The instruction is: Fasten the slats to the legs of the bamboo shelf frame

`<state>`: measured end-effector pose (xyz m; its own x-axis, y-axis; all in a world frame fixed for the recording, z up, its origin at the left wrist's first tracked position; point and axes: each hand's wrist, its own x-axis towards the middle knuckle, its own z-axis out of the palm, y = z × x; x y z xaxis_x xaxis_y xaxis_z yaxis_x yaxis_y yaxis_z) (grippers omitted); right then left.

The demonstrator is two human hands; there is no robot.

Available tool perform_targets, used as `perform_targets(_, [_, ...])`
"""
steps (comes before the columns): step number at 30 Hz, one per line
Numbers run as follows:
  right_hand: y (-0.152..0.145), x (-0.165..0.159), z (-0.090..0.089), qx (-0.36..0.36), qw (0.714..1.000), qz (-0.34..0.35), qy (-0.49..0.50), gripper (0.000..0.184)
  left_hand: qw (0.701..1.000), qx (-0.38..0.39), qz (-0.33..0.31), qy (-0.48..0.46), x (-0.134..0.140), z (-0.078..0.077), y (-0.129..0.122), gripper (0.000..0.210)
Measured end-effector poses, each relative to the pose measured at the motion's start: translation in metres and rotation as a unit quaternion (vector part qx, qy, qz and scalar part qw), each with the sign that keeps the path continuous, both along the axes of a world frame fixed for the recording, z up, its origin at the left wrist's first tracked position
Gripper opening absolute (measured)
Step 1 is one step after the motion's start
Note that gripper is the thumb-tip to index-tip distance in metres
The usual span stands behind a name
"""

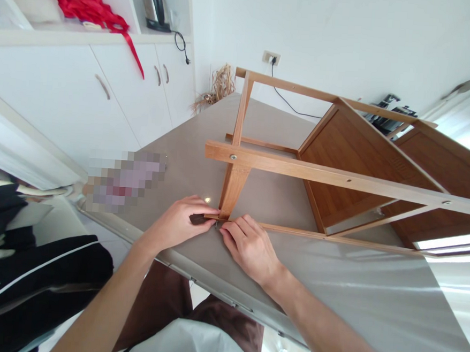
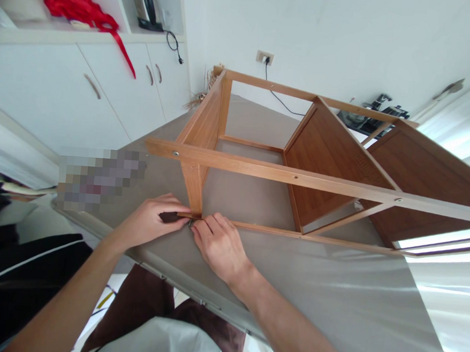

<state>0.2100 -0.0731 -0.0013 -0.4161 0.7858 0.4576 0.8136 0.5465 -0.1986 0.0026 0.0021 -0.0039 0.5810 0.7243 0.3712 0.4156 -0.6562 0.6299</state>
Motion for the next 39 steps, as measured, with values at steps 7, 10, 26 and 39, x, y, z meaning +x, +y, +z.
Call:
perform_targets(7, [-0.0002, -0.0004, -0.0013, 0.025, 0.999, -0.004, -0.024, 0.017, 1.000, 0.003, -0.005, -0.003, 0.0005, -0.0002, 0.0005, 0.019])
perform_targets(10, [-0.0004, 0.0004, 0.0004, 0.009, 1.000, -0.005, -0.023, 0.016, 1.000, 0.002, -0.003, -0.004, 0.0004, -0.0008, 0.0005, 0.019])
perform_targets(26, [-0.0036, 0.0025, 0.0012, -0.048, 0.997, 0.050, -0.021, 0.013, 1.000, 0.017, -0.001, 0.001, 0.0002, -0.0007, 0.0002, 0.017])
perform_targets(39, [-0.0025, 0.0017, 0.0036, -0.037, 0.999, 0.024, 0.029, 0.016, 1.000, 0.012, -0.006, -0.001, 0.0004, 0.0006, 0.0003, 0.016])
